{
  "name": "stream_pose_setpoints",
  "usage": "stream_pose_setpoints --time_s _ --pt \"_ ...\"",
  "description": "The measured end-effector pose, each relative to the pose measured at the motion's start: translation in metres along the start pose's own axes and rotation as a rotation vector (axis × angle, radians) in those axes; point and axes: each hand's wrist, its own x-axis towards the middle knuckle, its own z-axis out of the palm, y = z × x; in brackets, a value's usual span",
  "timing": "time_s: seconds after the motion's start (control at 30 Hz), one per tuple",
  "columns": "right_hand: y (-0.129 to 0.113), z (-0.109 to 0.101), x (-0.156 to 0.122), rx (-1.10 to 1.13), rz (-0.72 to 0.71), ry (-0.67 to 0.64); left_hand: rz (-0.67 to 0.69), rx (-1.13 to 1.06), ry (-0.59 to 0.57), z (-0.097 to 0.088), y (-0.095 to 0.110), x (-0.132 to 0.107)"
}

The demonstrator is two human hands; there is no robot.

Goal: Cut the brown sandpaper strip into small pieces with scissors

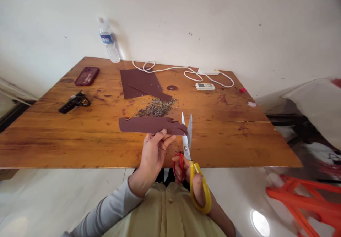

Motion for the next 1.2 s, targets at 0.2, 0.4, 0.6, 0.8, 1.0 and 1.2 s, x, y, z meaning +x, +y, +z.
stream_pose_setpoints --time_s 0.2,0.4,0.6,0.8,1.0,1.2 --pt "0.001 -0.001 -0.004 -0.076 0.005 0.004 0.049 0.015 0.002 -0.002 0.001 0.001" --pt "-0.014 0.006 0.004 -0.044 0.004 -0.078 0.032 0.007 0.002 -0.003 0.000 0.000" --pt "-0.017 0.007 0.006 -0.026 -0.018 -0.116 -0.013 -0.007 -0.010 -0.004 0.002 0.000" --pt "-0.014 0.007 0.004 -0.010 -0.035 -0.102 -0.020 0.005 -0.018 -0.002 0.003 -0.003" --pt "-0.012 0.009 0.001 -0.019 -0.038 -0.059 -0.015 0.009 -0.036 -0.003 0.002 -0.004" --pt "-0.007 0.008 0.002 -0.034 -0.044 -0.058 0.000 -0.006 -0.017 -0.006 -0.004 -0.002"
